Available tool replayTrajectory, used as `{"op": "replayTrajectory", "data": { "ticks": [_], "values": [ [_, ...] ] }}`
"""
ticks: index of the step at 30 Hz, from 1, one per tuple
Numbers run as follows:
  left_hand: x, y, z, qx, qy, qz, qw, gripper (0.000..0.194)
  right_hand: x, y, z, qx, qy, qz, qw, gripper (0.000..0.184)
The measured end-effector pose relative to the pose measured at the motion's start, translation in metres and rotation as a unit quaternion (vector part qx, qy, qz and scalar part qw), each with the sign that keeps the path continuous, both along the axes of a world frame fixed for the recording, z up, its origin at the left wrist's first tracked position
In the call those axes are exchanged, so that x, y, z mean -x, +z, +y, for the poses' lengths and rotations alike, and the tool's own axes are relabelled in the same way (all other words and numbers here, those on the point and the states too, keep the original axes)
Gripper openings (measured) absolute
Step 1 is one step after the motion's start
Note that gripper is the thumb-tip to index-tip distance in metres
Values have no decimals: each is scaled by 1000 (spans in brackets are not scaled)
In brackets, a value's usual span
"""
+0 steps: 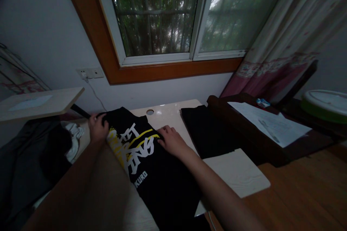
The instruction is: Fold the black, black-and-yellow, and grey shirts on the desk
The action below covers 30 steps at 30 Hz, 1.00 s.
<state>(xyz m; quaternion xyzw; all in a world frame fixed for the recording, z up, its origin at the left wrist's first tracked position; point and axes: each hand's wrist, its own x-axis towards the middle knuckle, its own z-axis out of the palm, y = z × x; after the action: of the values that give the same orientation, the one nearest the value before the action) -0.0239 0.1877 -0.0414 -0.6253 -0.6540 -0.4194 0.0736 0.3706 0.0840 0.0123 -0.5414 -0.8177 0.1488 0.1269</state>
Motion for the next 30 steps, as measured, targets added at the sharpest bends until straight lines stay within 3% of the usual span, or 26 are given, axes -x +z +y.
{"op": "replayTrajectory", "data": {
  "ticks": [3,4,6,13,25,27,30],
  "values": [
    [-14,-1,-3,104,-213,101,966,35,18,-15,-10,-40,15,1,999,47],
    [-19,-3,-2,136,-262,123,948,36,22,-20,-13,-50,16,0,999,47],
    [-28,-7,4,178,-301,157,924,42,27,-29,-18,-69,18,-1,997,46],
    [-30,-11,33,252,-200,255,912,61,24,-49,-21,-149,34,-2,988,44],
    [-5,-14,71,316,-28,234,919,68,15,-46,-28,-146,38,5,989,43],
    [-6,-13,71,308,-6,231,923,67,15,-46,-29,-146,38,7,988,43],
    [-13,-10,64,226,3,238,945,63,15,-45,-29,-149,39,10,988,43]
  ]
}}
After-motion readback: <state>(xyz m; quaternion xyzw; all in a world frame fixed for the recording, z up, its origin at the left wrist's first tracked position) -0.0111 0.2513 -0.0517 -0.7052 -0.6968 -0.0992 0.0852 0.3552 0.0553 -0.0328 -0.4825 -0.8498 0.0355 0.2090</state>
